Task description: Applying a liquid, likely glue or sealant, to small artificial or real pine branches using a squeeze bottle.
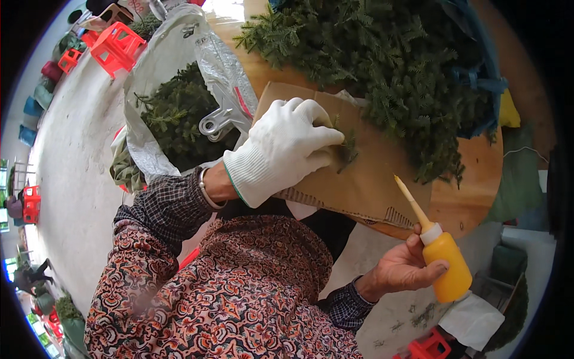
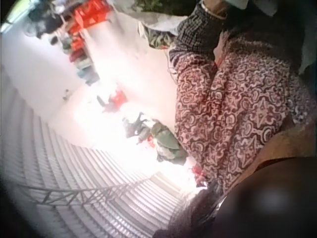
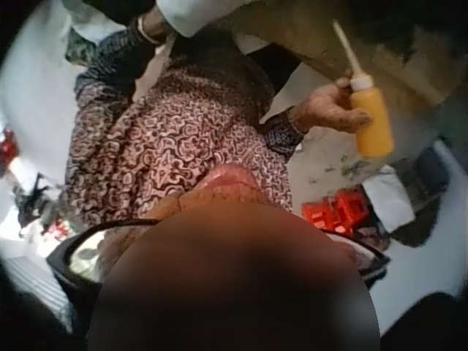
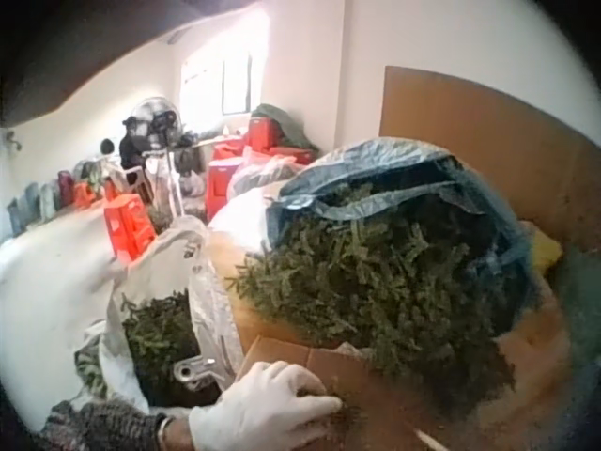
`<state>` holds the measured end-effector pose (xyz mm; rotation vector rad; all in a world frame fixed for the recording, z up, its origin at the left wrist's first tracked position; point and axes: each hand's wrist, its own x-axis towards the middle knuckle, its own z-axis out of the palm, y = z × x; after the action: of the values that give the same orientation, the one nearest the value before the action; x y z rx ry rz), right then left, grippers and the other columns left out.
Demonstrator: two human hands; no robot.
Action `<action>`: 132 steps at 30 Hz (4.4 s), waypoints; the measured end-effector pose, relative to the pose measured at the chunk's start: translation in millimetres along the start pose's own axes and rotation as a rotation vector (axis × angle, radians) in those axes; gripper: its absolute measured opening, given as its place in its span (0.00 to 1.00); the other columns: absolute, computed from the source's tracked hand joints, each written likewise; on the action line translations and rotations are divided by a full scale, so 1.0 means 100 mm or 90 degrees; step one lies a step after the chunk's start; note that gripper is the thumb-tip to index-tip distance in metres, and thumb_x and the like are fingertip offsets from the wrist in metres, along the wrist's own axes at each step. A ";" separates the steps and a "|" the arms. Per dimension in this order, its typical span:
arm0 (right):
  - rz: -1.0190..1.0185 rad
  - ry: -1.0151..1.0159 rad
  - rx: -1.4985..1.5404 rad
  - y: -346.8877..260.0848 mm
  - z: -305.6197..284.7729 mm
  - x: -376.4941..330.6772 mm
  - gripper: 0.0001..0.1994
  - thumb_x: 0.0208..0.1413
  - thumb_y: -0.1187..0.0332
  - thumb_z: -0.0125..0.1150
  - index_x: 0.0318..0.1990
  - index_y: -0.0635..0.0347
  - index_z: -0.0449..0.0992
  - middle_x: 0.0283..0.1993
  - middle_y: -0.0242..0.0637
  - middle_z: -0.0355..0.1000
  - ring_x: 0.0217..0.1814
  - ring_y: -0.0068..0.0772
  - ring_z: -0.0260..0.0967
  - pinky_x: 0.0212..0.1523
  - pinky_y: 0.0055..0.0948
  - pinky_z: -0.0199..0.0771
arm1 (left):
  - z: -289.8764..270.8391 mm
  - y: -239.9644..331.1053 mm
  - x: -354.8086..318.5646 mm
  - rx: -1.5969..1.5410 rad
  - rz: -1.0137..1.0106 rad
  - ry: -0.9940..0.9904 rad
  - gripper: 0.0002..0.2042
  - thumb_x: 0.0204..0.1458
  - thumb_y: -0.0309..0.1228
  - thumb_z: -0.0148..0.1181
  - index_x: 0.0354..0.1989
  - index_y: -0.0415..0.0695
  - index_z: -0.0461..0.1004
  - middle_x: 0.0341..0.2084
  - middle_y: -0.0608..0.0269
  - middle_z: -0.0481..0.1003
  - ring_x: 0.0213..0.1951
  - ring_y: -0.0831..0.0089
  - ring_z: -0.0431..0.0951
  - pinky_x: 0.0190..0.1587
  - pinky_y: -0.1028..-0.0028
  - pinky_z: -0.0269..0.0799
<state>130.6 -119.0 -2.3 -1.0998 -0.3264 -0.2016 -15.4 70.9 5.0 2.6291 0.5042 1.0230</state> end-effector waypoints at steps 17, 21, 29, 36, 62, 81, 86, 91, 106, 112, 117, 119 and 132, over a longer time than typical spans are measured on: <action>0.024 -0.035 0.060 -0.12 0.09 0.00 0.24 0.56 0.54 0.56 0.49 0.67 0.63 0.38 0.46 0.73 0.29 0.33 0.74 0.31 0.19 0.77 | -1.11 -0.18 -0.22 0.219 -0.088 0.090 0.08 0.43 0.25 0.65 0.33 0.48 0.80 0.29 0.69 0.74 0.28 0.78 0.70 0.33 0.77 0.68; 0.060 -0.039 0.040 -0.14 0.03 0.08 0.27 0.54 0.50 0.57 0.51 0.64 0.61 0.41 0.47 0.71 0.32 0.35 0.73 0.31 0.20 0.77 | -1.37 -0.40 -0.50 0.169 -0.278 0.166 0.10 0.42 0.20 0.64 0.35 0.44 0.80 0.30 0.65 0.75 0.27 0.76 0.71 0.30 0.78 0.69; 0.019 -0.058 0.071 -0.18 0.03 0.20 0.23 0.56 0.55 0.56 0.48 0.67 0.64 0.39 0.46 0.72 0.28 0.33 0.73 0.32 0.19 0.77 | -0.95 -0.30 0.09 0.266 -0.028 0.113 0.08 0.47 0.30 0.59 0.36 0.52 0.78 0.26 0.71 0.73 0.24 0.76 0.69 0.26 0.78 0.67; 0.030 -0.037 0.008 -0.19 -0.04 0.31 0.27 0.54 0.51 0.58 0.53 0.60 0.60 0.42 0.47 0.71 0.30 0.35 0.72 0.26 0.17 0.71 | -0.16 0.04 0.89 0.386 0.110 -0.014 0.07 0.49 0.36 0.59 0.36 0.55 0.76 0.27 0.72 0.67 0.30 0.74 0.66 0.37 0.74 0.63; 0.032 -0.067 0.057 0.35 -0.23 0.53 0.24 0.57 0.54 0.55 0.51 0.66 0.63 0.41 0.48 0.72 0.34 0.37 0.74 0.35 0.22 0.77 | 0.26 0.49 0.22 -0.010 -0.253 -0.312 0.10 0.41 0.37 0.63 0.31 0.49 0.77 0.32 0.65 0.73 0.30 0.69 0.70 0.33 0.73 0.68; 0.041 -0.079 0.030 0.47 -0.24 0.50 0.25 0.56 0.53 0.56 0.50 0.67 0.63 0.39 0.48 0.73 0.31 0.36 0.74 0.34 0.22 0.78 | 0.46 0.14 0.04 0.096 0.062 -0.119 0.13 0.43 0.34 0.61 0.40 0.53 0.75 0.43 0.67 0.68 0.41 0.66 0.68 0.40 0.70 0.67; 0.045 -0.073 0.061 0.45 -0.13 0.44 0.27 0.56 0.50 0.54 0.50 0.67 0.64 0.39 0.48 0.73 0.29 0.34 0.74 0.33 0.21 0.78 | 0.43 0.15 0.01 0.087 -0.008 -0.160 0.14 0.45 0.31 0.62 0.43 0.51 0.76 0.45 0.65 0.68 0.45 0.65 0.67 0.48 0.68 0.64; 0.029 -0.058 0.035 0.39 -0.05 0.35 0.36 0.51 0.40 0.56 0.59 0.54 0.56 0.46 0.51 0.69 0.37 0.37 0.73 0.29 0.24 0.77 | 0.44 0.08 -0.01 0.047 -0.043 -0.135 0.15 0.44 0.31 0.62 0.43 0.51 0.76 0.47 0.65 0.68 0.45 0.64 0.67 0.48 0.68 0.64; 0.062 -0.186 0.021 0.36 0.22 0.19 0.37 0.52 0.40 0.55 0.61 0.50 0.51 0.47 0.54 0.68 0.29 0.31 0.66 0.19 0.21 0.70 | 0.43 -0.08 -0.01 0.036 0.065 -0.139 0.15 0.45 0.31 0.60 0.44 0.46 0.75 0.48 0.63 0.68 0.50 0.62 0.67 0.48 0.67 0.67; 0.026 -0.228 -0.071 0.40 0.39 0.13 0.35 0.54 0.43 0.54 0.62 0.51 0.49 0.45 0.53 0.68 0.27 0.31 0.65 0.17 0.19 0.65 | 0.42 -0.09 -0.02 0.046 0.066 -0.135 0.15 0.46 0.31 0.60 0.44 0.47 0.75 0.48 0.63 0.68 0.52 0.62 0.66 0.48 0.67 0.67; -0.004 -0.220 -0.082 0.42 0.45 0.09 0.35 0.54 0.44 0.53 0.61 0.52 0.48 0.44 0.52 0.68 0.26 0.32 0.64 0.17 0.19 0.64 | 0.39 -0.09 -0.04 0.054 0.051 -0.153 0.15 0.46 0.32 0.60 0.44 0.47 0.75 0.48 0.63 0.68 0.52 0.62 0.66 0.48 0.67 0.67; -0.014 -0.229 -0.073 0.42 0.44 0.09 0.34 0.54 0.45 0.53 0.61 0.52 0.48 0.44 0.52 0.68 0.26 0.32 0.64 0.17 0.19 0.64 | 0.35 -0.08 -0.03 0.063 0.036 -0.195 0.15 0.46 0.32 0.60 0.44 0.47 0.75 0.48 0.63 0.68 0.52 0.62 0.66 0.48 0.67 0.67; 0.006 -0.247 -0.061 0.44 0.50 0.04 0.32 0.55 0.52 0.52 0.61 0.54 0.47 0.45 0.52 0.68 0.27 0.34 0.65 0.18 0.20 0.65 | 0.41 -0.16 -0.07 0.052 0.089 -0.112 0.15 0.48 0.31 0.59 0.45 0.45 0.73 0.47 0.60 0.69 0.52 0.63 0.69 0.46 0.69 0.69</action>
<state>140.5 -54.5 -17.3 -1.2334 -0.6637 0.0078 4.3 76.8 -34.3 2.8285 0.3328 0.8133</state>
